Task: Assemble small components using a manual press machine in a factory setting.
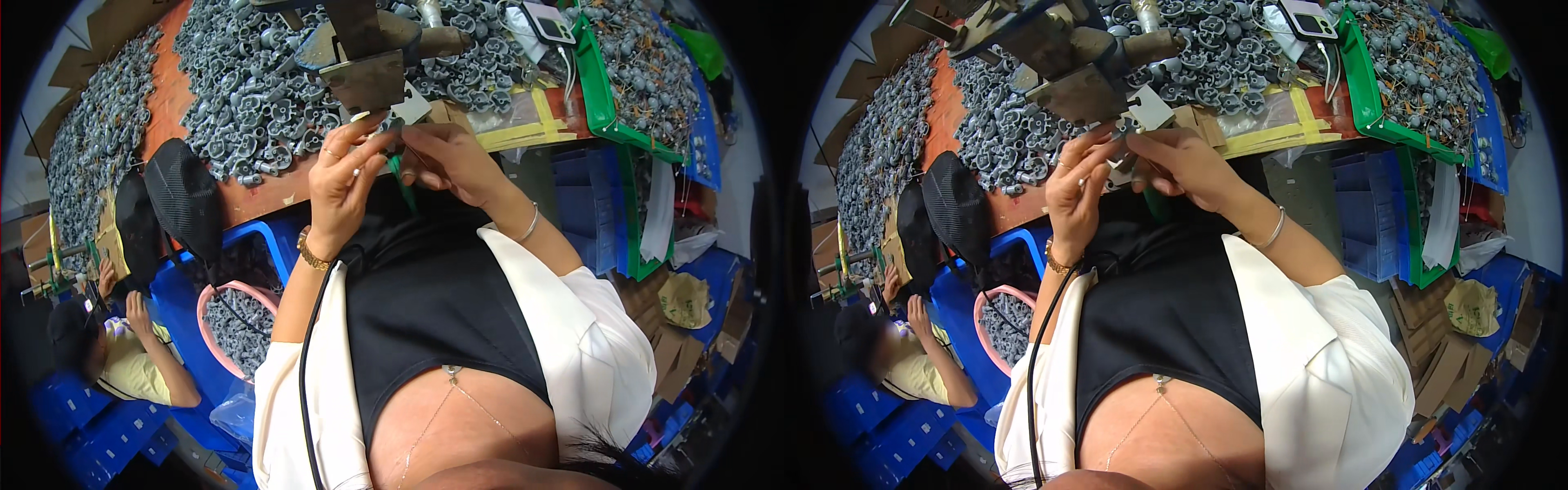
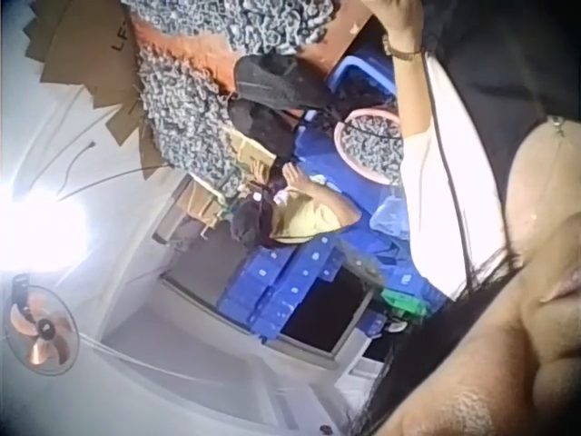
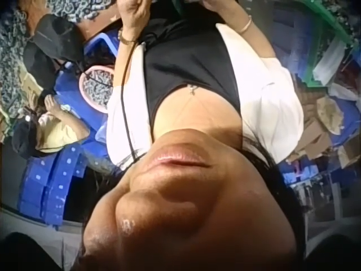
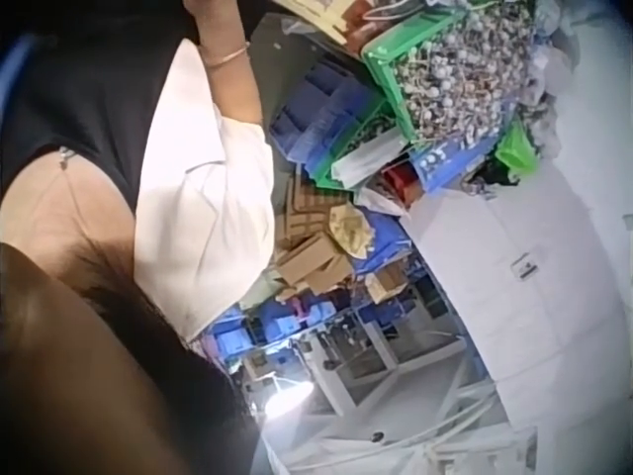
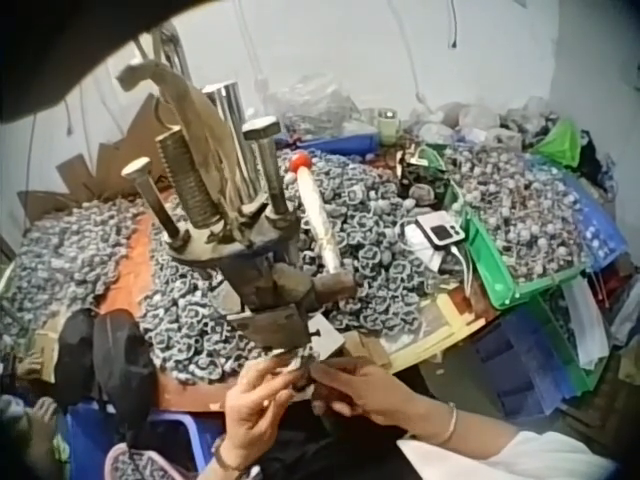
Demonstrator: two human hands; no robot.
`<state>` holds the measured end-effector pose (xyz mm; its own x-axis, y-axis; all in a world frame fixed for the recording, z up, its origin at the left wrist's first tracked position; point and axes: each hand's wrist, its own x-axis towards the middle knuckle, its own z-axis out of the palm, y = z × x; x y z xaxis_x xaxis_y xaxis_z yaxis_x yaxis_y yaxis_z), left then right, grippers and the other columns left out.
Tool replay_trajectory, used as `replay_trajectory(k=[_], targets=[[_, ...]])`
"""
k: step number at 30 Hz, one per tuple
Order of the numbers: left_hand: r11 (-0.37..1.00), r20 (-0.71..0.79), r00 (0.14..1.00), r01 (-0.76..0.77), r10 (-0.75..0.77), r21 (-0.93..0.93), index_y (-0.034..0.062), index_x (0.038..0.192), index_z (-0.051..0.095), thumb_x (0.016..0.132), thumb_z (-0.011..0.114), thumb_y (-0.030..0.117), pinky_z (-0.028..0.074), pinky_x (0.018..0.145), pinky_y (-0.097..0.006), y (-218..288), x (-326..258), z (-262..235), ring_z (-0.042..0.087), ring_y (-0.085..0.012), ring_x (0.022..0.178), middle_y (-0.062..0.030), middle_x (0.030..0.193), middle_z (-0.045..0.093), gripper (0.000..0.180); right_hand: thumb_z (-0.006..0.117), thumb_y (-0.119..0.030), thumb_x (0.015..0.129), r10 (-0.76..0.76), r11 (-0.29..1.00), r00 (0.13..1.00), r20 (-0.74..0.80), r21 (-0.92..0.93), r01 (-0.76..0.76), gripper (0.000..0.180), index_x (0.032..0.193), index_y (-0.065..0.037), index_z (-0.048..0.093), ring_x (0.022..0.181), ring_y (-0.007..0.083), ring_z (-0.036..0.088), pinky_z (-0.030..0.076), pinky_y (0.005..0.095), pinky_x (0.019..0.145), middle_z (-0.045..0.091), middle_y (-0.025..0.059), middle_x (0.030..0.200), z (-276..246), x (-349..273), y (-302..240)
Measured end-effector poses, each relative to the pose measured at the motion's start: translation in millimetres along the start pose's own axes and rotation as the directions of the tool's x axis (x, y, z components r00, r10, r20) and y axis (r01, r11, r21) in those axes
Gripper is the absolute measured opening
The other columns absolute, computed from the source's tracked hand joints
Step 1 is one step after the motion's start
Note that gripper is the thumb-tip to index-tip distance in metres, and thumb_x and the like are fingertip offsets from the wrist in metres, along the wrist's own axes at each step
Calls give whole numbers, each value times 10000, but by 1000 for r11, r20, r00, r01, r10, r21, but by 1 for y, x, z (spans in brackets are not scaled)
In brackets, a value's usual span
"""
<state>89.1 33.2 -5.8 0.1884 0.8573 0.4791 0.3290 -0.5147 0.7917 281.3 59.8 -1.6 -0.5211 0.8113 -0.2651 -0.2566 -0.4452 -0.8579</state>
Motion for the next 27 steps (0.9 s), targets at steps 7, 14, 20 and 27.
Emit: replay_trajectory(k=[7, 14, 20, 27], targets=[[884, -376, 847, 207, -376, -419, -44, 1016, 663, 963, 500, 174, 438, 846, -279, -6, -8, -10, 570, -153, 924, -117, 1136, 601, 277, 599, -119, 905, -336, 931, 927, -165, -209, 300, 104, 973, -48, 566, 644, 39, 562, 434, 176, 549, 590, 5, 772, -14, 13, 12], [839, -278, 955, 68, 101, 539, -27, 1162, 564, 743, 745, 76, 404, 917, -372, -4, -4, -16, 562, -293, 994, -140, 1077, 610, 468, 596, -112, 904, -437, 724, 899, 3, -591, 354, 95, 960, -52, 548, 681, 35, 553, 432, 186, 555, 579, -15, 830, -12, 23, 28], [969, -65, 970, 240, -235, 67, 11, 991, 668, 755, 723, 21, 408, 545, -229, -10, -8, 6, 526, -107, 610, -64, 804, 599, 243, 618, -157, 894, -246, 902, 968, 50, -354, 247, 192, 1017, -39, 529, 654, 69, 588, 452, 205, 556, 604, 1, 782, -1, 22, 23], [935, -225, 931, 324, -288, 142, 14, 936, 686, 749, 735, 46, 349, 498, -240, -32, 2, 18, 437, -90, 550, -30, 718, 553, 195, 659, -168, 829, -622, 320, 783, 11, -909, 267, 139, 848, -42, 603, 597, 204, 657, 474, 296, 524, 651, 82, 665, 1, 28, 34]])
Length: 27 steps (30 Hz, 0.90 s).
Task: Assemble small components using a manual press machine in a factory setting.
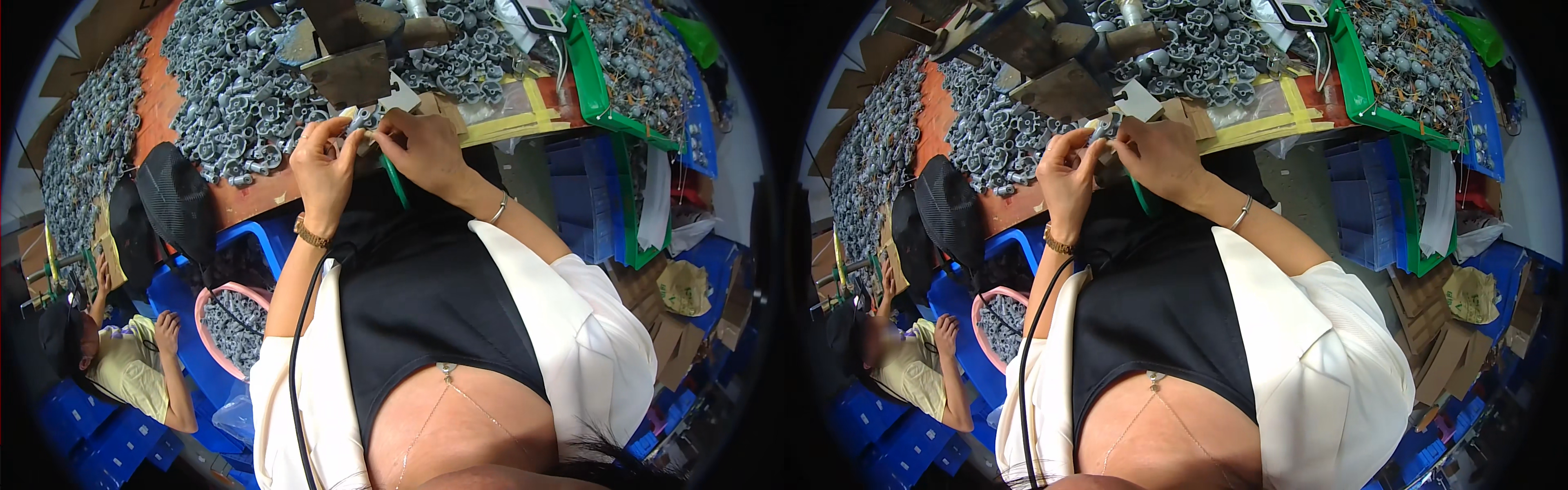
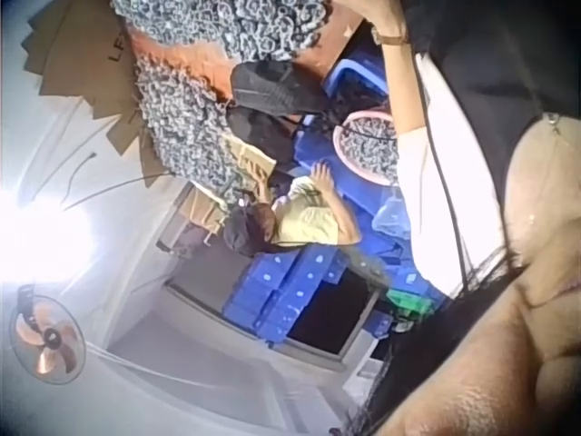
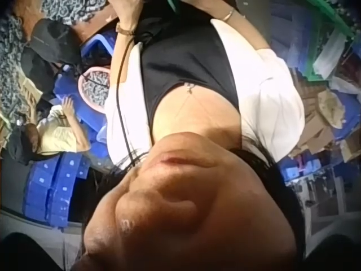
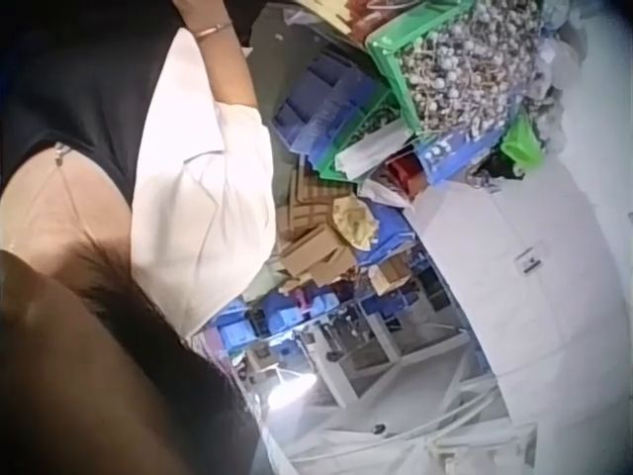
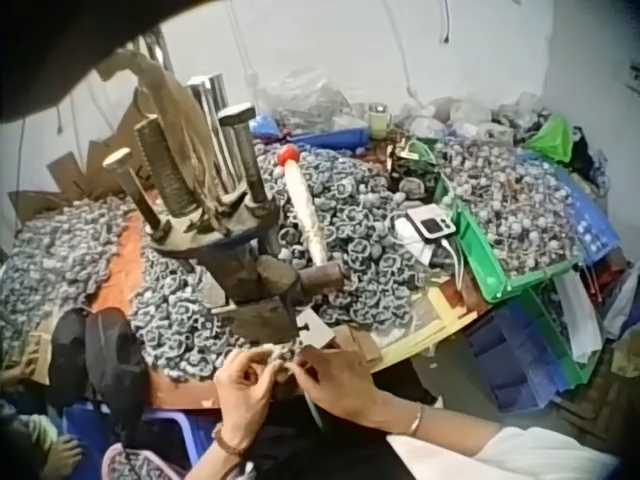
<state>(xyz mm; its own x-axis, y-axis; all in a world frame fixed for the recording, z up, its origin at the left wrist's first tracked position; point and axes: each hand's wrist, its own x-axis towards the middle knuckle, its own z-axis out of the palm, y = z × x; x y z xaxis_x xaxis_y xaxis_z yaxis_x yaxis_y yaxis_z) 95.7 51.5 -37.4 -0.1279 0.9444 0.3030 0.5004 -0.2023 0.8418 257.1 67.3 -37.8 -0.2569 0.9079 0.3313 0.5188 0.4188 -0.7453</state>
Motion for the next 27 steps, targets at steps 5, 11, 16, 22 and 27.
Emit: replay_trajectory(k=[5, 11, 16, 22, 27], targets=[[997, 68, 996, -60, 63, -52, 36, 898, 697, 711, 751, 39, 330, 505, -236, -6, 15, -3, 418, -89, 571, -17, 693, 494, 195, 668, -198, 822, -90, 992, 996, 22, -86, 91, 164, 796, -52, 599, 591, 251, 641, 479, 331, 543, 639, 75, 637, -18, 6, 1], [979, 117, 983, -159, 144, 128, 65, 860, 705, 659, 743, 45, 379, 569, -319, 13, 13, -8, 485, -209, 620, -71, 699, 500, 205, 657, -196, 849, 61, 974, 981, -182, 226, -19, 256, 1021, -7, 633, 753, 137, 623, 482, 278, 703, 663, 50, 811, -85, 94, 33], [985, 79, 989, -130, 122, 116, 55, 873, 696, 691, 728, 47, 380, 560, -334, 28, 3, 12, 504, -230, 625, -94, 712, 527, 185, 508, -201, 954, -63, 832, 997, -46, 550, 78, 249, 1047, 16, 588, 624, 63, 537, 441, 230, 557, 585, 8, 744, -147, 152, -41], [988, 38, 989, -145, 143, 45, 37, 865, 687, 715, 722, 33, 351, 543, -311, 37, 0, 21, 466, -190, 610, -63, 694, 503, 155, 765, -159, 729, -562, 658, 597, -573, 128, 742, 319, 970, -44, 591, 837, 259, 641, 517, 338, 726, 630, 113, 920, -150, 24, -75], [927, 132, 948, -313, 291, 207, 26, 969, 638, 759, 704, 71, 419, 590, -341, 54, 8, 15, 556, -256, 675, -100, 773, 564, 224, 806, -252, 707, -814, 567, 548, -193, -57, 822, 292, 795, -67, 598, 791, 235, 623, 511, 394, 733, 617, 59, 831, -154, -15, -46]])
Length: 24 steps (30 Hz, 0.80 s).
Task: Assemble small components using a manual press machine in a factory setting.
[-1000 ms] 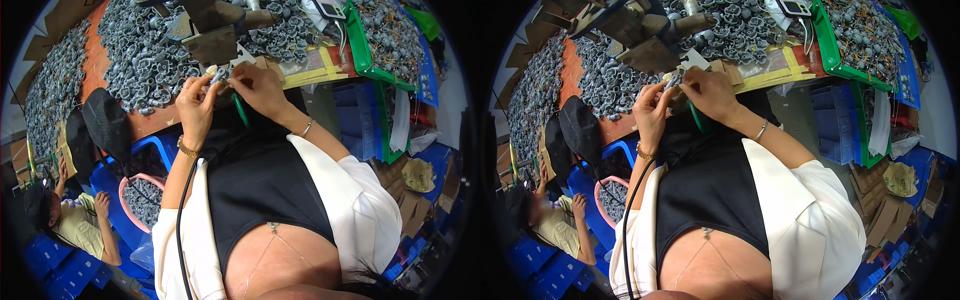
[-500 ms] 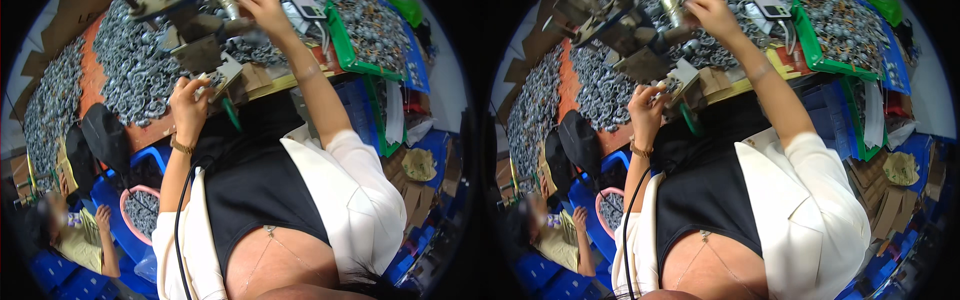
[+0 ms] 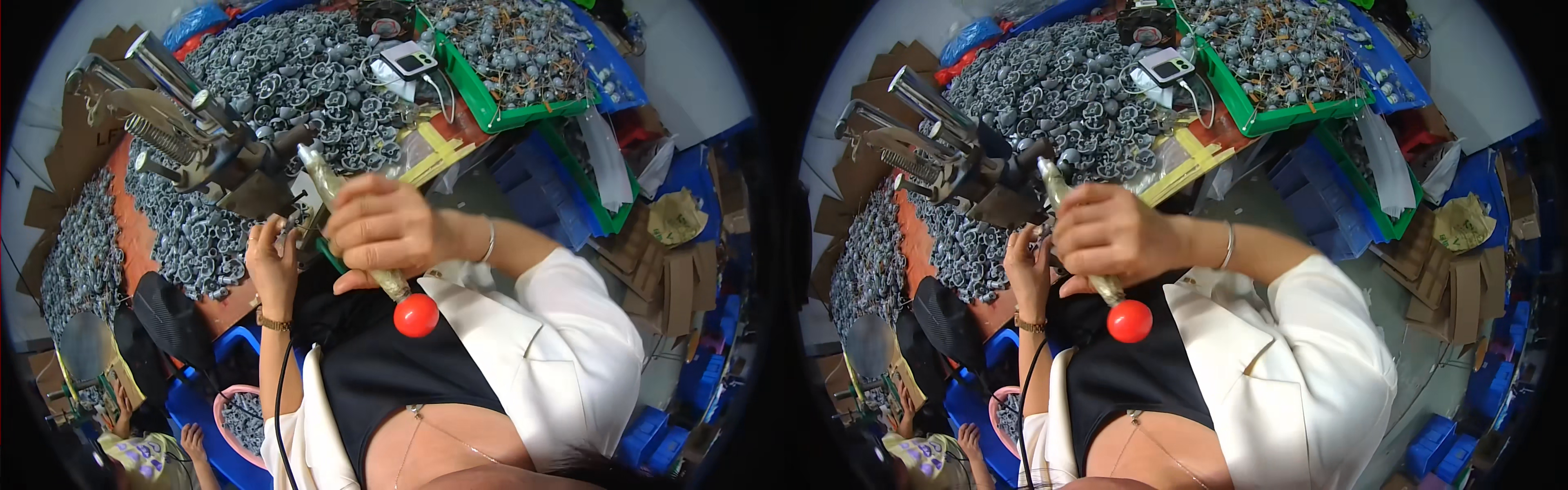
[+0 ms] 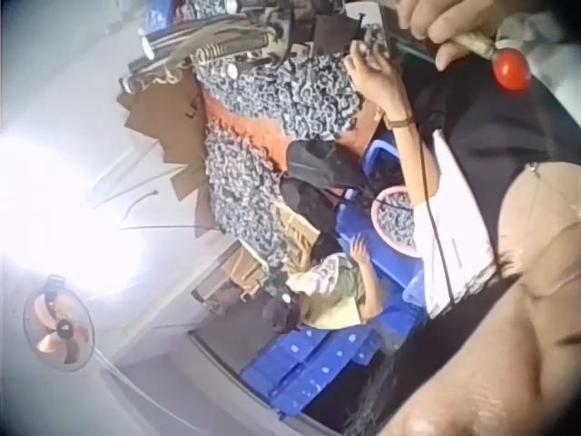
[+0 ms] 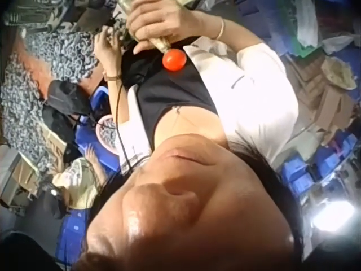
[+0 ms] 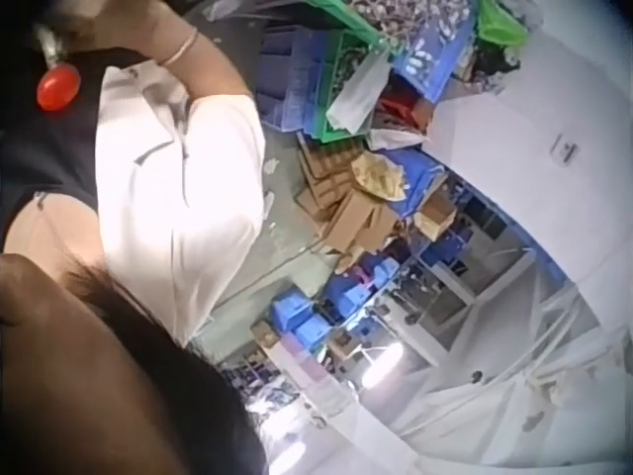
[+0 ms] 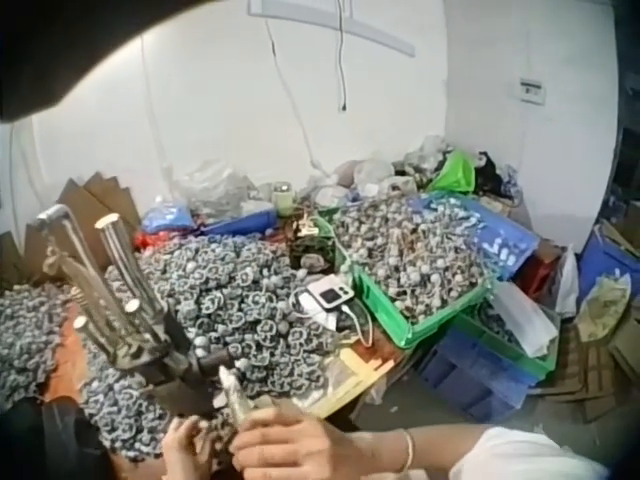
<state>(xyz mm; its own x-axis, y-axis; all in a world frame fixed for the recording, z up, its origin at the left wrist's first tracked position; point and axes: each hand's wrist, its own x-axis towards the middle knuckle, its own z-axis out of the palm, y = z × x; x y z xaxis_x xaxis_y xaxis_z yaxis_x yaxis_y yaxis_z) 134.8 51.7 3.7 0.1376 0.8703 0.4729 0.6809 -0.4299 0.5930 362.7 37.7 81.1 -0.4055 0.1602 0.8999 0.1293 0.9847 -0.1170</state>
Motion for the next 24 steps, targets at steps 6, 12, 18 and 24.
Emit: replay_trajectory(k=[6, 12, 18, 24], targets=[[990, 295, 945, 142, -143, 25, -11, 759, 646, 859, 598, 139, 388, 499, -338, 11, -9, -21, 507, -265, 501, -141, 599, 560, 187, 654, -124, 816, 452, 751, 856, -252, -410, -518, 140, 946, -79, 679, 791, 235, 652, 520, 314, 732, 671, 79, 850, -106, 6, 123], [438, 570, 785, 612, -241, -659, -41, 809, 666, 902, 575, 143, 318, 441, -206, 32, -21, -62, 469, -76, 465, -22, 560, 537, 225, 609, -157, 845, 652, -14, 688, -319, -912, -409, 151, 950, -106, 705, 837, 269, 660, 527, 372, 780, 683, 100, 893, -256, -123, 248], [975, -345, 922, 118, -178, -188, -8, 1303, 422, 994, 423, 244, 452, 904, -321, -64, 54, -172, 549, -177, 945, -116, 1122, 537, 399, 573, -187, 865, 779, 152, 592, -206, -854, -497, 182, 971, -130, 710, 863, 298, 649, 522, 417, 806, 687, 94, 947, -243, -138, 295], [646, -460, 597, 132, -657, -752, -30, 1366, 276, 986, 417, 315, 431, 979, -404, -172, 76, -258, 479, -280, 1183, -199, 1312, 435, 533, 533, -125, 843, 853, 16, 475, -214, -900, -435, 337, 1133, -258, 643, 1025, 311, 615, 492, 473, 876, 632, 104, 1139, -200, -118, 328]])
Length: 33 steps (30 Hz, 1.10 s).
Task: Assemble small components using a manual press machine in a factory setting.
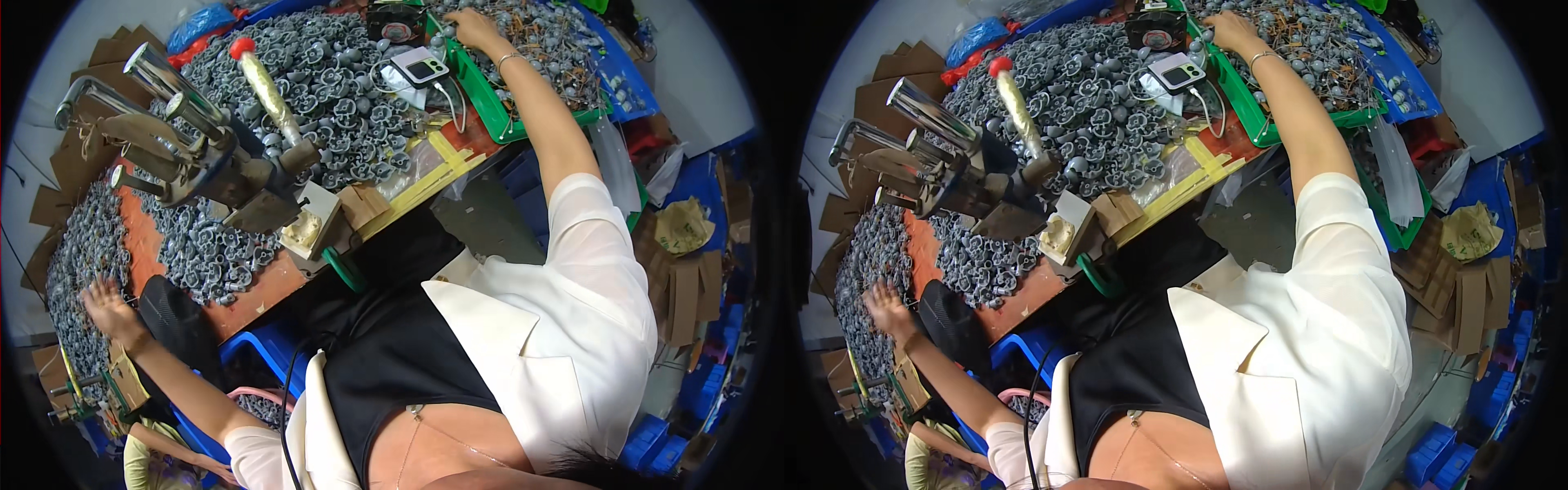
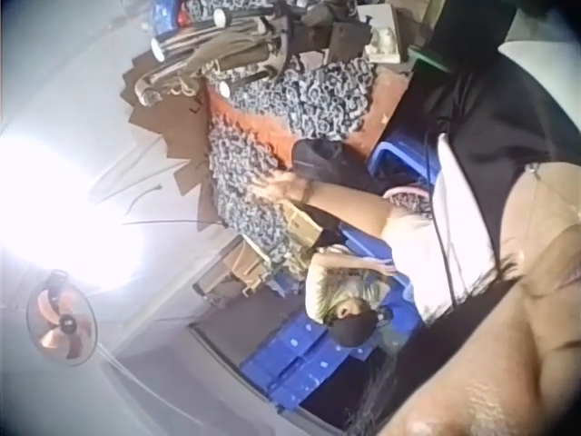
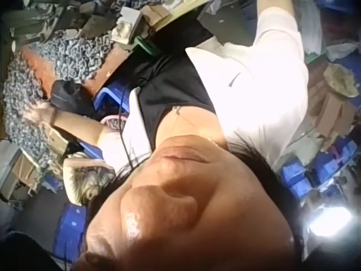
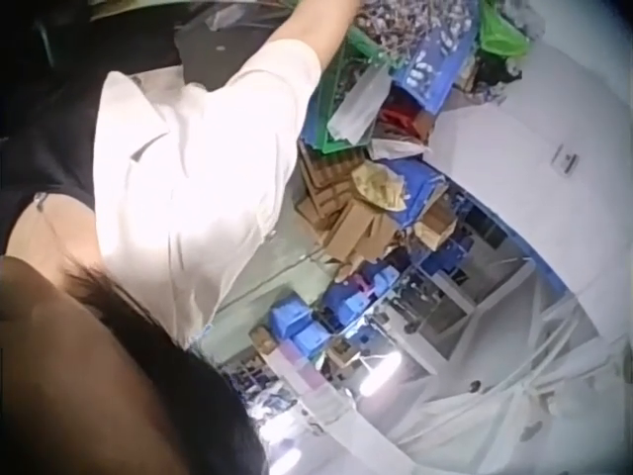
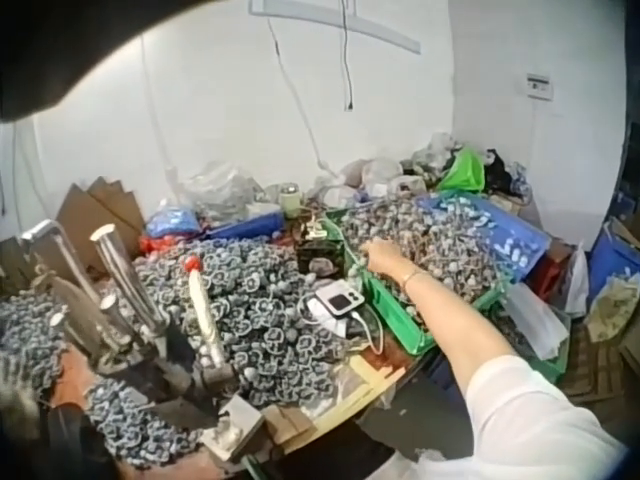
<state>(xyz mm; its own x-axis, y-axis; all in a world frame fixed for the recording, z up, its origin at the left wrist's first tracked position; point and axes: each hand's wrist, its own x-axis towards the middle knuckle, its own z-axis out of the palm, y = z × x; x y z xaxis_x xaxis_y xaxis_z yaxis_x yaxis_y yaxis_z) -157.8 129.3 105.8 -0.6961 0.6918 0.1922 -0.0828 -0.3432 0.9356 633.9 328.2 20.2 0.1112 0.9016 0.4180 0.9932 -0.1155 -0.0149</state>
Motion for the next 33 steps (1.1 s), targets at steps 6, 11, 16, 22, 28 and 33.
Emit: replay_trajectory(k=[6, 11, 16, 22, 28, 33], targets=[[965, 206, 967, 94, -146, 244, 10, 1265, 489, 934, 549, 156, 513, 821, -301, -84, -108, 31, 609, -224, 1030, -103, 1227, 575, 367, 584, -44, 781, -46, 994, 997, -65, 98, 52, 74, 755, 3, 635, 762, 347, 598, 503, 446, 664, 603, 198, 809, -61, -22, -21], [938, 302, 948, -14, -98, 346, 15, 1177, 588, 931, 564, 138, 508, 752, -231, -107, -138, 35, 626, -149, 955, -72, 1163, 606, 275, 611, -114, 834, 230, 967, 948, -220, 157, -198, 197, 714, 39, 575, 750, 330, 598, 495, 419, 677, 596, 200, 809, -84, -26, -1], [879, 401, 916, -210, 24, 428, -30, 1157, 596, 928, 531, 73, 502, 746, -241, -108, -148, 58, 620, -136, 883, -85, 1091, 630, 259, 633, -214, 834, -120, 992, 785, -608, -37, 123, 179, 950, -86, 678, 865, 290, 626, 502, 387, 775, 655, 135, 961, -97, -17, 64], [532, 688, 701, -662, 190, 528, -3, 1019, 642, 833, 642, 89, 480, 814, -343, -133, -140, 72, 625, -289, 908, -136, 1021, 647, 208, 553, -79, 886, 171, -30, 978, 120, 993, -116, 169, 1017, 6, 617, 863, 215, 616, 490, 316, 783, 658, 108, 903, -71, -16, 120], [137, 730, 654, -756, 200, 640, 63, 1069, 624, 789, 680, 177, 443, 793, -393, -141, -128, 81, 576, -293, 960, -97, 1010, 633, 307, 592, -87, 904, 400, -139, 915, -53, 983, 118, 179, 1060, -5, 619, 507, 71, 341, 320, 230, 467, 574, 54, 788, -126, -25, 42], [223, 700, 689, -724, 185, 653, -14, 889, 601, 782, 658, 126, 475, 665, -405, -133, -131, 77, 604, -320, 747, -172, 858, 609, 185, 624, -180, 898, 293, 374, 951, 100, 903, -210, 278, 1144, -52, 637, 500, 3, 366, 267, 161, 416, 589, -2, 802, -121, -55, 14]])
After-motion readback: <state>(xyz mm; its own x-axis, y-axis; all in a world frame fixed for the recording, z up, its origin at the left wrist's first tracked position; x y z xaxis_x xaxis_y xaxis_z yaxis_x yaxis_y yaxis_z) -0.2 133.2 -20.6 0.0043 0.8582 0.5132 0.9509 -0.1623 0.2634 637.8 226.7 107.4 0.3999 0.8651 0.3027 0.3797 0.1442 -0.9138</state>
